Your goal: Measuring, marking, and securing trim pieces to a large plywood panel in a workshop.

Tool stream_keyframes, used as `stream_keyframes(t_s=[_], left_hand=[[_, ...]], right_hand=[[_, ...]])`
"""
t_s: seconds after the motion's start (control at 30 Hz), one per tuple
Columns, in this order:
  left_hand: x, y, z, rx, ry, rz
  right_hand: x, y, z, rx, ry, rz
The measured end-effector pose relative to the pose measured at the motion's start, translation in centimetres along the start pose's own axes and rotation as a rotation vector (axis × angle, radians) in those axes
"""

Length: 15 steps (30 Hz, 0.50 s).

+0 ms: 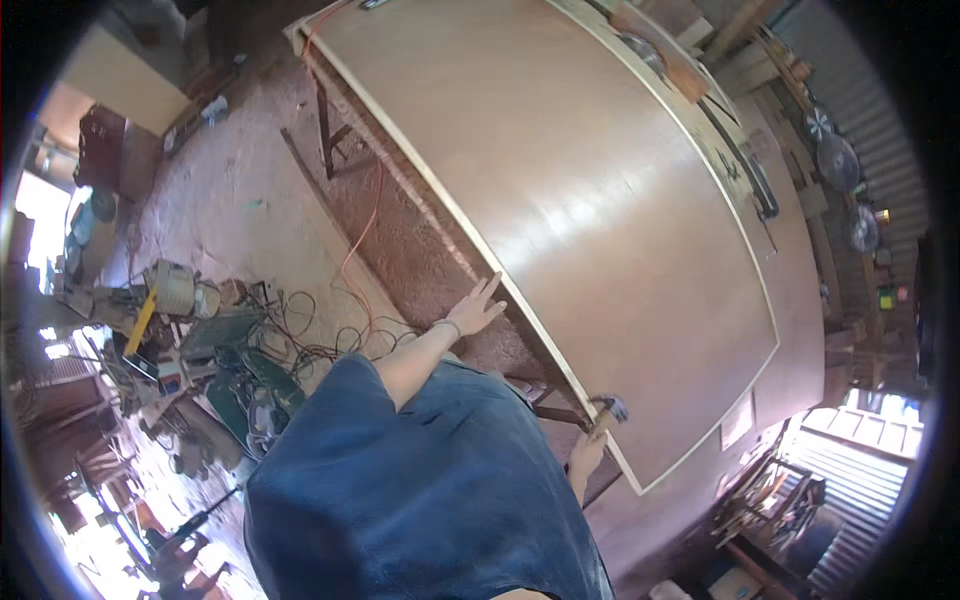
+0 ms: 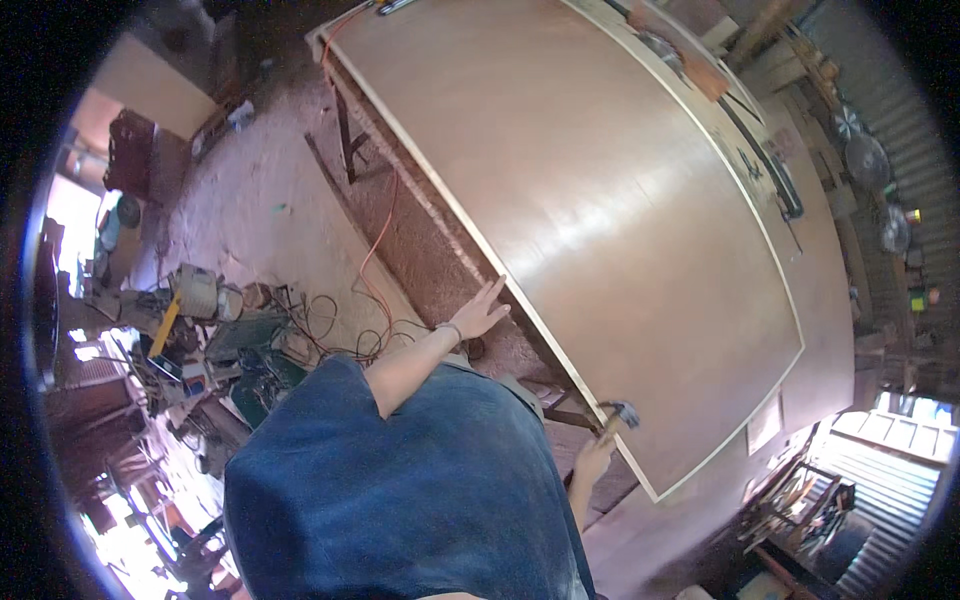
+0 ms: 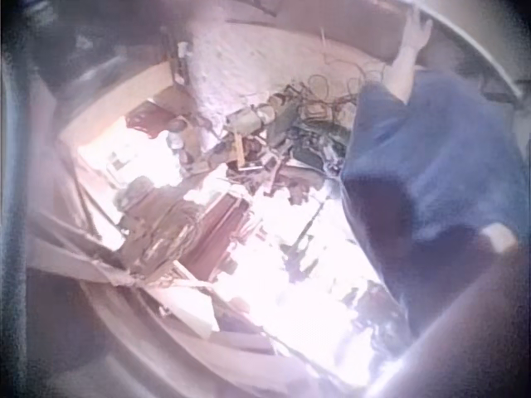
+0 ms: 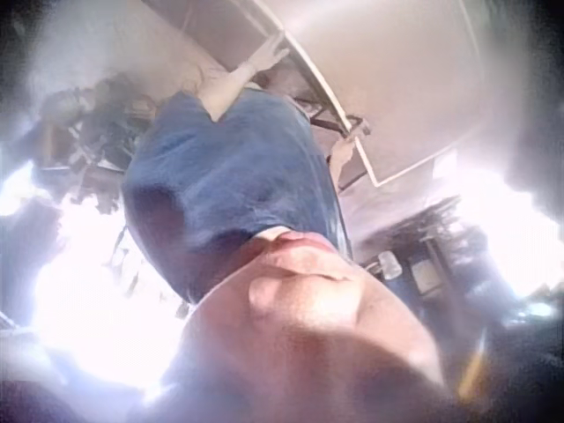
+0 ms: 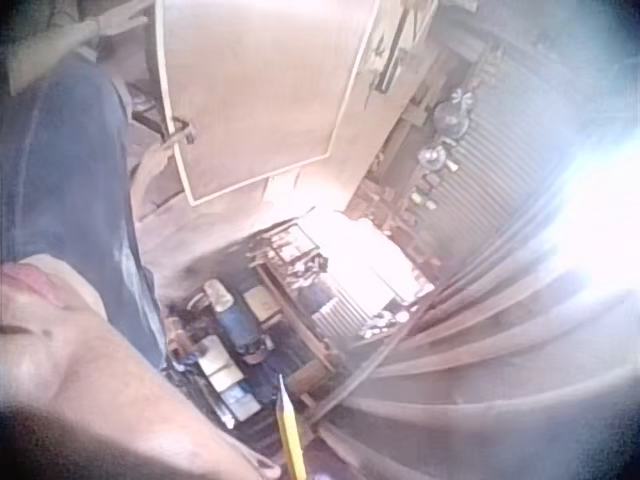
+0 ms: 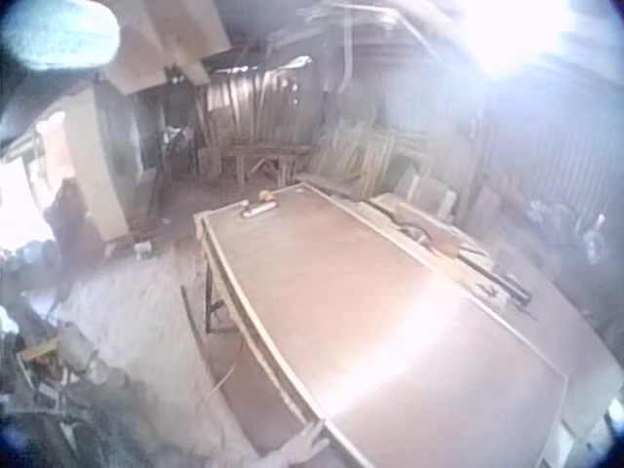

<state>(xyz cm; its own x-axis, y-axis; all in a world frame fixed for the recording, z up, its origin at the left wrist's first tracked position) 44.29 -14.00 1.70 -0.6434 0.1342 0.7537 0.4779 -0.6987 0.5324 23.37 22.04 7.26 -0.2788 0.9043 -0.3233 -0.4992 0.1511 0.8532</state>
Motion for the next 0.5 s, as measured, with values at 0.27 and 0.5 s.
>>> stream_keyframes(t_s=[0.27,0.5], left_hand=[[-13.9,7.9,5.1,0.004,0.314,0.270],[-27.4,11.0,16.3,0.323,0.625,0.601]], right_hand=[[-19.9,-5.6,-3.1,-0.169,0.312,0.194],[-34.7,-7.6,-5.7,-0.200,0.431,0.363]])
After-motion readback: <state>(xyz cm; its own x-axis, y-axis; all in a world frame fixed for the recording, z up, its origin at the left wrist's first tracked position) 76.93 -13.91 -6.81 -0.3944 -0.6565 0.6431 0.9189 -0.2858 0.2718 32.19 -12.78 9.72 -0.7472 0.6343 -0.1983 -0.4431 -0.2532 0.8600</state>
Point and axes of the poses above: each hand's wrist, its own z-axis away from the middle knuckle, its own y-axis out of the back of the hand, x = y × z, the point moved 1 cm from there along -z, towards the middle knuckle, and after that the axes turned 6 degrees about -x, right-handed, at the moved point
